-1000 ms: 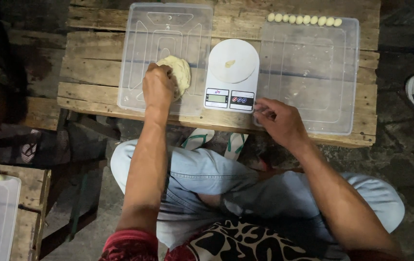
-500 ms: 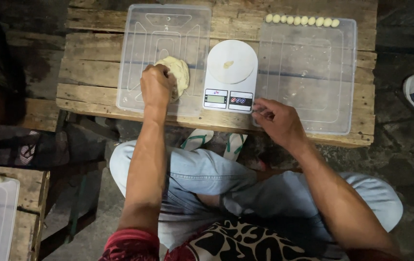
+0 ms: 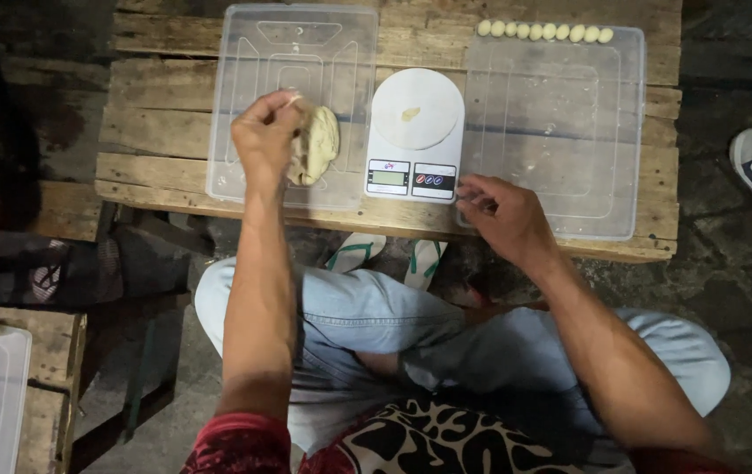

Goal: Portioning dough by weighing small pieces on a digital scale and rolling them into uniform balls.

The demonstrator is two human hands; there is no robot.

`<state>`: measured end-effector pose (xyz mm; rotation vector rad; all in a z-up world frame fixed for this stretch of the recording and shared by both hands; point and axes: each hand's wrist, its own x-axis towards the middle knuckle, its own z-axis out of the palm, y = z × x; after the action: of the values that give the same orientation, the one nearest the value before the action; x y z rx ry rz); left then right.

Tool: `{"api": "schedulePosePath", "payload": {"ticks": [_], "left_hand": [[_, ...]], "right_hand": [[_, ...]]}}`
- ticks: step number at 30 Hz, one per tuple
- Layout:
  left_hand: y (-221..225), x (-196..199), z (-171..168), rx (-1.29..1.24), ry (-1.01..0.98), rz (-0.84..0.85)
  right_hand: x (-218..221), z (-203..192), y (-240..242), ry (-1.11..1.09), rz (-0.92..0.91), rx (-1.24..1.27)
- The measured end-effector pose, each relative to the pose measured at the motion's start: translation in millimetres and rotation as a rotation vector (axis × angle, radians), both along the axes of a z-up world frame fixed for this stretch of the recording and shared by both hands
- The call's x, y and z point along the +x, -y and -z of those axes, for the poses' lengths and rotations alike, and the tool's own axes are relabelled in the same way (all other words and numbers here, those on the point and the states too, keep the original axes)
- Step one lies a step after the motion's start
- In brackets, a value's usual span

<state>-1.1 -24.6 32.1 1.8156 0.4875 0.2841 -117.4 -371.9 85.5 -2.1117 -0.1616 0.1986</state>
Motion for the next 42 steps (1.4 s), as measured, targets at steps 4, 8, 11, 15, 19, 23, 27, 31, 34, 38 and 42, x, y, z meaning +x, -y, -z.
{"api": "schedulePosePath", "payload": {"ticks": [4,8,11,15,19,23,27,31,34,38,42], "left_hand": [[53,-9,-16,0.077,0.340,0.263],[94,-3,-13,0.129,0.148,0.376],[113,6,0,0.234,0.186,0.390],[128,15,14,0.411,0.253,0.437],[128,19,38,0.789,0.227,0.515],[122,7,26,0.910,0.205,0.629],[102,0,5,0.730,0.213,0.697],[80,-21,-42,0.477,0.143,0.539],[60,-30,-46,0.259,0.064,0.314],[45,-27,-53,-0.177,0.266,0.171],[30,-19,-55,0.054,0.417,0.141]], "right_hand": [[2,-1,-2,0.023,-0.004,-0.026],[1,4,-2,-0.020,0.007,-0.038],[1,2,-2,-0.007,0.005,-0.042],[-1,3,1,-0.030,0.020,-0.015],[-1,-1,1,-0.039,0.007,-0.005],[1,-6,1,-0.028,-0.021,-0.014],[1,-4,3,-0.033,-0.013,-0.005],[2,-5,2,-0.064,0.016,-0.067],[1,-12,0,-0.086,0.039,-0.128],[5,-14,-3,-0.177,0.092,-0.179],[3,-6,3,-0.109,0.086,-0.217]]}}
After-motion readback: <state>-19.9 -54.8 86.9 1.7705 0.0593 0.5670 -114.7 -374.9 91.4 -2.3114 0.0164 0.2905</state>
